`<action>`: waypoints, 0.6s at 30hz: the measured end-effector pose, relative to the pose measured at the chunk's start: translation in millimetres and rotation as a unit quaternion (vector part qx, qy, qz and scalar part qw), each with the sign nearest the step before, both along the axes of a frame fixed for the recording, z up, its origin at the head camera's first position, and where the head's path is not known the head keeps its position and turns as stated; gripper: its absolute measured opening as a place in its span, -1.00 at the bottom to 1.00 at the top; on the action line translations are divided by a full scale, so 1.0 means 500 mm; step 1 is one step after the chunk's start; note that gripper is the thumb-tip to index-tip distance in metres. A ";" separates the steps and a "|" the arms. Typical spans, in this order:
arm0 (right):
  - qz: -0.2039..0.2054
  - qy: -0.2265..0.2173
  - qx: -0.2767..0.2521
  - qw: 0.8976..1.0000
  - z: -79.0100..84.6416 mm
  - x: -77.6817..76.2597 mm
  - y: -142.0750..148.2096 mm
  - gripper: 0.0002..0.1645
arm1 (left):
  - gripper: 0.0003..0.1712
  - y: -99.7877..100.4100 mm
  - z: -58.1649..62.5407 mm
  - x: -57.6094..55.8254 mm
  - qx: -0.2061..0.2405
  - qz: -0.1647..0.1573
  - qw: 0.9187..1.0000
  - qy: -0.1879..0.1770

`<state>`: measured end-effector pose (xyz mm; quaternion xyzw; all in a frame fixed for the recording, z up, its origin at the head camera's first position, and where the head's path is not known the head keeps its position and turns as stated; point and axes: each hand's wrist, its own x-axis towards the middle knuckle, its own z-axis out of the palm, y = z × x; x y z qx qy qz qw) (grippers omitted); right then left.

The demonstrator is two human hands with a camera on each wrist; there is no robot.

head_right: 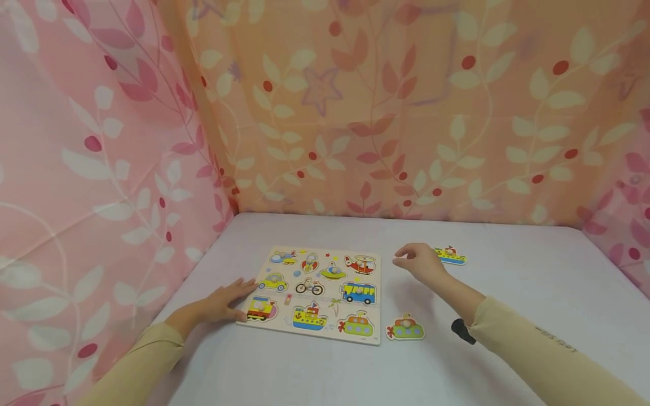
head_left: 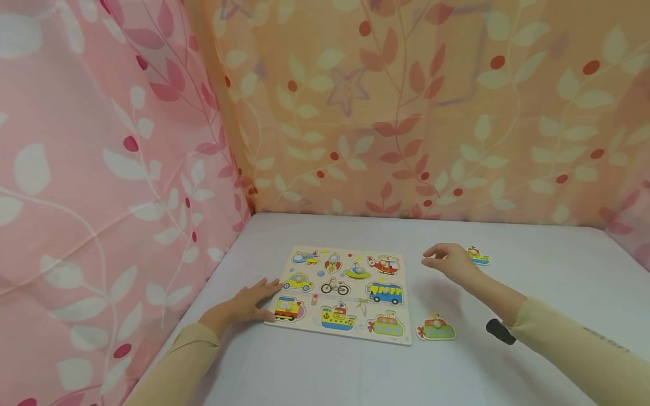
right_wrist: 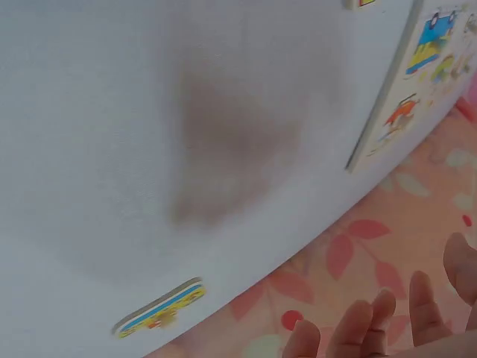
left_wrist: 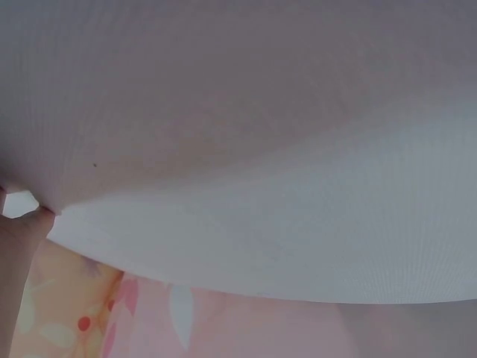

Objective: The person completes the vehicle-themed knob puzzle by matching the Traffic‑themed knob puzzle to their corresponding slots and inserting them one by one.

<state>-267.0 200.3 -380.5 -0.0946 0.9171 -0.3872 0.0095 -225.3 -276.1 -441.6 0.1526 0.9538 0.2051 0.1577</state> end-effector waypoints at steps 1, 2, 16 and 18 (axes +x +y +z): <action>-0.006 0.000 0.007 1.000 -0.002 -0.002 0.010 -0.59 | -0.01 0.001 0.001 0.000 -0.001 0.001 1.000 -0.001; -0.012 0.002 0.013 1.000 -0.004 -0.005 0.022 -0.54 | -0.01 0.000 0.000 0.000 -0.002 0.001 1.000 -0.001; -0.048 0.033 0.034 0.998 -0.059 -0.089 0.184 -0.29 | -0.02 0.004 0.001 -0.002 -0.007 0.007 1.000 -0.003; -0.058 0.021 0.050 0.997 -0.068 -0.101 0.202 -0.28 | -0.02 0.005 0.001 -0.002 -0.006 0.007 1.000 -0.002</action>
